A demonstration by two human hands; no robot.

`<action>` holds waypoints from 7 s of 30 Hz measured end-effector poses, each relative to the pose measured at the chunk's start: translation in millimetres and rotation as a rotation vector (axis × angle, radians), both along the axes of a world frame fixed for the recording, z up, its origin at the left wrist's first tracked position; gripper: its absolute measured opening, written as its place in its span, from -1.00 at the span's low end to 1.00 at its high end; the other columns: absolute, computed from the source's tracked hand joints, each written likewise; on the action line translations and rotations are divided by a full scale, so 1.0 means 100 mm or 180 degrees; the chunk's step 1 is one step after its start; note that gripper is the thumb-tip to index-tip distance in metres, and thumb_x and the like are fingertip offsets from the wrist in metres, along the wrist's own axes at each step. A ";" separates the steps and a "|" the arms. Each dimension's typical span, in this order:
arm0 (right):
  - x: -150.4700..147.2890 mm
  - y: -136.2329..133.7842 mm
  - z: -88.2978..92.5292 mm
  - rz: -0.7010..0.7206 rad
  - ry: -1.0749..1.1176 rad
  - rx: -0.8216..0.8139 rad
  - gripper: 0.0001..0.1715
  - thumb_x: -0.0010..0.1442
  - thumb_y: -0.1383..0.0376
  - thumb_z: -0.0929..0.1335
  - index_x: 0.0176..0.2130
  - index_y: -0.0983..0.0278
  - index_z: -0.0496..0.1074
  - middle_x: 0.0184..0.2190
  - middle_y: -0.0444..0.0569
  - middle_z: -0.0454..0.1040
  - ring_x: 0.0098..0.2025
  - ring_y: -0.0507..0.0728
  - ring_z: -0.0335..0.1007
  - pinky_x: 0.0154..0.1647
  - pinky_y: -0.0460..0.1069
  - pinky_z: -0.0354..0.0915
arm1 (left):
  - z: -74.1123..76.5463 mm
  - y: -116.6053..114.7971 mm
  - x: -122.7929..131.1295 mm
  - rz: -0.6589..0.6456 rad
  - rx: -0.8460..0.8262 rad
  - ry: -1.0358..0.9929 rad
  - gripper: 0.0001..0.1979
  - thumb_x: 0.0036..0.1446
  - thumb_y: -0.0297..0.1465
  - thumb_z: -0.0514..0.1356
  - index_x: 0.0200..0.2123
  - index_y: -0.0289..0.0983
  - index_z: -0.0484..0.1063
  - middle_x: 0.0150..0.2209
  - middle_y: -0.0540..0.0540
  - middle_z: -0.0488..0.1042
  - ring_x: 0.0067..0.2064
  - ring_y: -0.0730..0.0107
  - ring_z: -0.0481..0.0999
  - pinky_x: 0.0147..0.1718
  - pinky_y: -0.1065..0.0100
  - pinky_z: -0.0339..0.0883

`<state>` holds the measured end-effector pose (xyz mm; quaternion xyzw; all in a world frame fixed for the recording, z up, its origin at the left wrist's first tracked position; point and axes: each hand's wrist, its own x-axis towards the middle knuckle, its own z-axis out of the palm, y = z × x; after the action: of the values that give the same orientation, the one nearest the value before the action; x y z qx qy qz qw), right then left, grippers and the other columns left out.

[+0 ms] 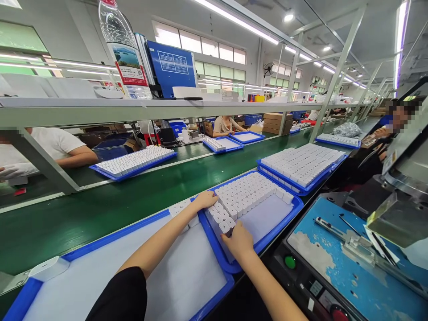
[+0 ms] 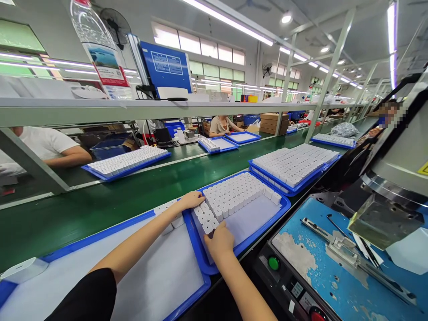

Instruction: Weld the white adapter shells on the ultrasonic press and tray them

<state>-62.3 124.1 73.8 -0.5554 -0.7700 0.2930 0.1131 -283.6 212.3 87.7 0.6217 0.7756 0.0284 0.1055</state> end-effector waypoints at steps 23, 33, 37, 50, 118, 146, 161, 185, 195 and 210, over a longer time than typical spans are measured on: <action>0.00 -0.04 0.04 -0.0018 0.0252 0.0133 -0.55 0.07 0.16 0.32 -0.11 0.39 0.24 -0.25 0.23 0.53 -0.24 0.35 0.51 -0.35 0.07 0.31 | 0.25 -0.15 0.25 0.0145 0.0292 0.0082 -0.65 0.20 -0.26 0.01 -0.44 -0.31 0.50 -0.36 -0.22 0.55 -0.25 0.17 0.53 -0.30 0.30 0.30; 0.40 -0.06 0.34 -0.0207 0.0282 0.0421 -0.57 0.04 0.15 0.34 -0.15 0.32 0.21 -0.30 0.13 0.53 -0.27 0.29 0.51 -0.40 0.01 0.25 | 0.78 -0.26 0.76 0.0117 0.0596 0.0214 -0.63 0.14 -0.30 -0.05 -0.48 -0.30 0.49 -0.40 -0.22 0.55 -0.30 0.15 0.53 -0.37 0.34 0.27; 0.78 -0.08 0.44 -0.0451 0.0266 0.0473 -0.58 0.03 0.13 0.36 -0.18 0.28 0.20 -0.31 0.10 0.52 -0.28 0.25 0.50 -0.43 -0.02 0.20 | 0.94 -0.19 1.20 -0.0054 0.0666 0.0241 -0.64 0.13 -0.29 -0.03 -0.47 -0.31 0.49 -0.39 -0.23 0.55 -0.28 0.13 0.53 -0.34 0.32 0.29; 2.91 -0.46 0.21 -0.1596 -0.0152 0.0441 -0.58 0.07 0.17 0.34 -0.14 0.34 0.20 -0.33 0.13 0.50 -0.38 0.22 0.47 -0.55 -0.04 0.06 | 0.48 0.15 3.75 -0.1259 0.0750 -0.0136 -0.59 0.19 -0.25 -0.04 -0.32 -0.36 0.54 -0.25 -0.29 0.57 -0.17 0.11 0.54 -0.23 0.30 0.31; 4.27 0.82 -0.45 -0.1494 0.1145 0.1627 -0.69 0.15 0.22 0.29 -0.15 0.16 0.54 -0.11 -0.01 0.57 -0.12 0.25 0.51 -0.10 0.14 0.44 | -0.84 0.21 3.95 -0.1376 0.0985 -0.4389 -0.68 0.05 -0.16 0.07 -0.52 -0.28 0.40 -0.51 -0.03 0.40 -0.49 0.41 0.34 -0.50 0.43 0.20; 3.92 -0.80 -0.88 -0.1963 0.0457 0.4056 -0.88 0.19 0.33 0.27 -0.21 0.25 0.33 -0.17 0.06 0.35 -0.11 0.20 0.31 -0.13 0.10 0.24 | -1.25 -0.32 3.41 -0.2512 0.2877 -0.2302 -0.77 0.24 -0.42 0.02 -0.32 -0.22 0.48 -0.22 -0.11 0.55 -0.16 0.29 0.53 -0.14 0.33 0.36; 3.97 -0.91 -0.83 -0.1806 0.0759 0.2263 -0.84 0.20 0.23 0.29 -0.20 0.15 0.42 -0.11 0.07 0.41 -0.06 0.23 0.40 -0.12 0.07 0.37 | -1.12 -0.37 3.55 -0.1722 0.2287 -0.2010 -0.76 0.21 -0.30 0.00 -0.35 -0.16 0.46 -0.26 -0.11 0.55 -0.20 0.22 0.54 -0.18 0.28 0.37; 4.15 -0.86 -1.02 -0.2274 0.3034 0.1996 -0.74 0.06 0.11 0.43 -0.30 0.22 0.51 -0.21 0.10 0.49 -0.13 0.25 0.45 -0.21 0.06 0.44 | -0.48 0.62 4.65 -0.2172 0.0841 -0.2362 -0.70 -0.02 -0.20 0.24 -0.25 -0.26 0.51 -0.13 -0.20 0.55 -0.06 0.13 0.51 -0.07 0.28 0.31; 4.17 -0.79 -0.97 -0.2911 0.3282 0.2262 -0.70 0.04 0.10 0.44 -0.26 0.22 0.52 -0.20 0.07 0.54 -0.15 0.25 0.48 -0.19 0.08 0.45 | -0.39 0.57 5.07 -0.1688 0.0811 -0.1730 -0.67 -0.11 -0.12 0.25 -0.40 -0.27 0.36 -0.41 -0.24 0.51 -0.30 0.03 0.52 -0.39 0.30 0.22; 4.33 0.73 -0.46 -0.1997 0.1636 0.1701 -0.81 0.06 0.24 0.35 -0.30 0.14 0.55 -0.16 -0.03 0.58 -0.23 0.24 0.52 -0.25 0.10 0.44 | -0.36 0.59 4.31 -0.0827 0.1341 -0.2447 -0.73 0.09 -0.13 0.06 -0.37 -0.23 0.26 -0.36 -0.12 0.48 -0.31 0.21 0.49 -0.37 0.33 0.23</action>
<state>370.6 197.6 27.5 -0.6219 -0.5608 0.1644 0.5212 147.4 271.1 51.2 0.6660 0.5730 0.4008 0.2596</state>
